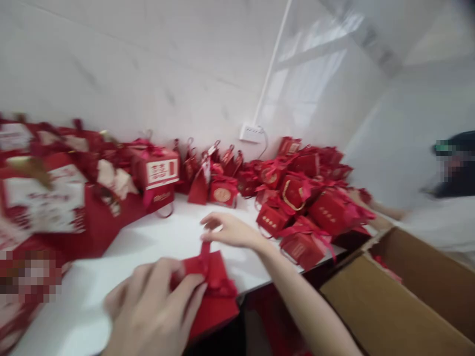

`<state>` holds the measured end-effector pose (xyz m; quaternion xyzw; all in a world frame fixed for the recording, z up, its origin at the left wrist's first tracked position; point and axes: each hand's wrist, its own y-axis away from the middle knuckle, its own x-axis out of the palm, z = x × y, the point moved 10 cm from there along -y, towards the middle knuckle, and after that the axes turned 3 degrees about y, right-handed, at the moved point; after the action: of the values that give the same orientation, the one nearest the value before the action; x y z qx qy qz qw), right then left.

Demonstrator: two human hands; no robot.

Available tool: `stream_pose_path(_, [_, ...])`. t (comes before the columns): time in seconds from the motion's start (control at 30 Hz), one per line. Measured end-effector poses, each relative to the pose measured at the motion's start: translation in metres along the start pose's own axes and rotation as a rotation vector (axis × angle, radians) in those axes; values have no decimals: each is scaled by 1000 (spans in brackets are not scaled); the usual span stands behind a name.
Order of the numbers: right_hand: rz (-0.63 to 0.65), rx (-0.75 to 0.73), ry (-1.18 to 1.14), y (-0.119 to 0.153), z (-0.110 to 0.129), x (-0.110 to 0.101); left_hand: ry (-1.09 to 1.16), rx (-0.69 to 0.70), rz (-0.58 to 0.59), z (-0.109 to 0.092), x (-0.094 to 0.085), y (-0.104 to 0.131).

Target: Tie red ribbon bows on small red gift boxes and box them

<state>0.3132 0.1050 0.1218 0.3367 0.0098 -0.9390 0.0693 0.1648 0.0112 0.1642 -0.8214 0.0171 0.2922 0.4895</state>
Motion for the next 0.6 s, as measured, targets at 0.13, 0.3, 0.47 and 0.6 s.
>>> stream_pose_path(0.13, [-136,-268,286,16,54,-10,-334,60,201,-28,4,-3])
stream_pose_path(0.3, [186,-375,385,23,91,40,-410,-6,265,-34,9,3])
stream_pose_path(0.47, [322,-360,431,20,94,60,-434,-23,212,-39,8,8])
stream_pose_path(0.6, [324,-363,410,18,91,58,-391,-74,177,-35,8,12])
